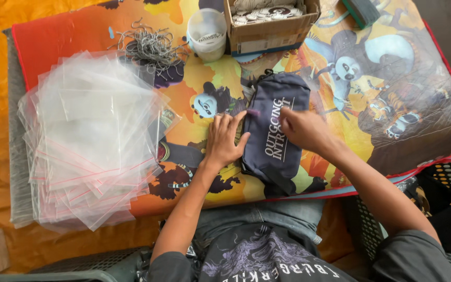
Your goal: The person attaches a metal chain to a small bear-shaped keychain and places it on a dark blue pouch. They then use a purple marker to write on a clear plastic bag before placing the pouch inside and sealing it.
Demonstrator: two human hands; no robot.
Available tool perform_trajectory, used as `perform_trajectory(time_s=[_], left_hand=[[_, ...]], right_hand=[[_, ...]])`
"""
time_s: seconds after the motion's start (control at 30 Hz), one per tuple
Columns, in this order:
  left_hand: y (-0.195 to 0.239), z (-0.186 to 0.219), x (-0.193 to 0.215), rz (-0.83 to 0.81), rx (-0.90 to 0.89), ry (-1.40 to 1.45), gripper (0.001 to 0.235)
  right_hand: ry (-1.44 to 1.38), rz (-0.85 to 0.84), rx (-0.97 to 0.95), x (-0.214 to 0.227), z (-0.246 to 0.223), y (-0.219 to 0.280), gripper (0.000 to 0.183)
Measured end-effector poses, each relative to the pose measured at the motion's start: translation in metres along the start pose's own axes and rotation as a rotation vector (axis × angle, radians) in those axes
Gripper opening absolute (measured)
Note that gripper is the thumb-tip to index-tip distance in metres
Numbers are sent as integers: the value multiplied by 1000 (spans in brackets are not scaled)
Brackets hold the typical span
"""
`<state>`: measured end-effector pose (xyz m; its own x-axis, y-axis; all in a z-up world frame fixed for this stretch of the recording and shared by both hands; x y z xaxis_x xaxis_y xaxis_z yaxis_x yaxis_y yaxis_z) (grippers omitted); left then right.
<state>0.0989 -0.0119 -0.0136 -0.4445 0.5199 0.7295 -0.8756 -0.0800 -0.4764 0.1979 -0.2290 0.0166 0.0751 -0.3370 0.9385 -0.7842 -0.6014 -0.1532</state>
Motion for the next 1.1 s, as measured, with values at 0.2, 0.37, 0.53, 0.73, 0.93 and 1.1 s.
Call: perform_trajectory(time_s=[0.2,0.37,0.53,0.73,0.93,1.1], left_hand=[[1,0,-8,-45,-110,-37,47],[1,-1,-7,-56,-113,-40,45],[2,-2,-7,-53,-127,-53,46],[4,-4,-10,-51,-116,-41,48],[2,-3,-10,-70,-81,-34,47],[1,-4,-12,-56,-74,-62,47]], right_hand=[[278,346,-34,6,55,-27,6],[15,161,-138,7,43,-39,13],[152,240,-126,24,35,-53,7],[25,72,-146,8,59,-39,17],[4,99,-161,8,68,14,16],[331,342,-74,-1,109,36,7]])
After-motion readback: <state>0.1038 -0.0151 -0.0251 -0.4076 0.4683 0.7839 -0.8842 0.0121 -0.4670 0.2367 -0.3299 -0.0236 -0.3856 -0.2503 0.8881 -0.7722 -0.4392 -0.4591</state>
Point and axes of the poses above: each hand's wrist, its own y-axis away from the middle knuckle, its own x-axis out of the back of the hand, z = x × y, the point moved 4 cm from there along -y, towards the middle knuckle, and after that the axes turned 9 degrees about z, right-handed, at the moved point
